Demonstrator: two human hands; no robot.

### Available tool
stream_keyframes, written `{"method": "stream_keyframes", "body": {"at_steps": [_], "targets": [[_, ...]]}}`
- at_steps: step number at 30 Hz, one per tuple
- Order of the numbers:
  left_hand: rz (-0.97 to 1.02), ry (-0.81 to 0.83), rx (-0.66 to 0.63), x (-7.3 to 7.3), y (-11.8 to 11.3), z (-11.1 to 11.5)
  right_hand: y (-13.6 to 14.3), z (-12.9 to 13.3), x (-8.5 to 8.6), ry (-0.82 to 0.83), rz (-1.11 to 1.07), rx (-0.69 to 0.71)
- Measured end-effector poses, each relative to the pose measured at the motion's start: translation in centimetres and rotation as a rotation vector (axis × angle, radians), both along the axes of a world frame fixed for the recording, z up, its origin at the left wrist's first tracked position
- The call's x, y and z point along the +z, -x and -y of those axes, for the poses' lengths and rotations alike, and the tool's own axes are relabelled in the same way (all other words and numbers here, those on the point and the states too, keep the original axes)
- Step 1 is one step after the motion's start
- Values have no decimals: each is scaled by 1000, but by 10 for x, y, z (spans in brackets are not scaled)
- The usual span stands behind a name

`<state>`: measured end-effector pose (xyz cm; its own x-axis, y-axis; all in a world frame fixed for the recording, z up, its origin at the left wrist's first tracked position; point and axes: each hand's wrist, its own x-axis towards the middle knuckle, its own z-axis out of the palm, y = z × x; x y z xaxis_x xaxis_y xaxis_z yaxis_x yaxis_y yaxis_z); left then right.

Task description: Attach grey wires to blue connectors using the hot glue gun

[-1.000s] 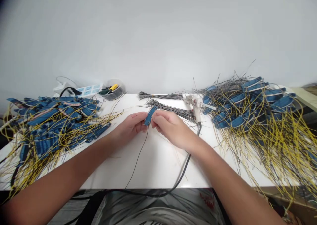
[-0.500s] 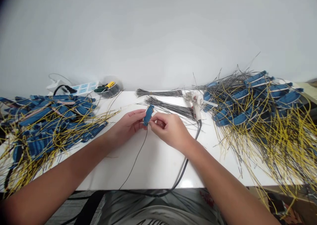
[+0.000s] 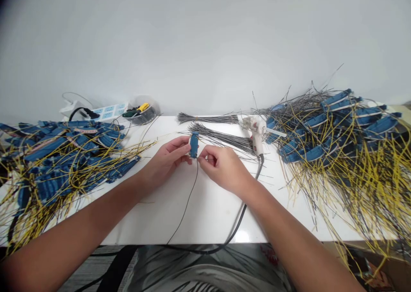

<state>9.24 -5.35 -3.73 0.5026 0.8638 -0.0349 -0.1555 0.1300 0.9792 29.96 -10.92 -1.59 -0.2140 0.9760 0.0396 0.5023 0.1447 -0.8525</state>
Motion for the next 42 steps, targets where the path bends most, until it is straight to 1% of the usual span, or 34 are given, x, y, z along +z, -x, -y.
{"method": "stream_keyframes", "body": {"at_steps": [5, 10, 15, 23, 28, 37, 42], "targets": [[-18, -30, -3, 4, -1, 3, 0, -1, -1, -41, 9, -18], [-37, -52, -1, 8, -2, 5, 0, -1, -3, -42, 15, -8], [-63, -100, 10, 6, -2, 5, 2, 0, -4, -59, 52, -43], [-48, -118, 6, 1, -1, 4, 6, 0, -4, -70, 72, -110], [-45, -133, -1, 0, -1, 4, 7, 0, -5, -77, 77, -116], [-94, -102, -5, 7, -1, 8, 9, 0, -8, -96, 120, -128], [-101, -92, -8, 6, -1, 8, 9, 0, -9, -120, 152, -113]]}}
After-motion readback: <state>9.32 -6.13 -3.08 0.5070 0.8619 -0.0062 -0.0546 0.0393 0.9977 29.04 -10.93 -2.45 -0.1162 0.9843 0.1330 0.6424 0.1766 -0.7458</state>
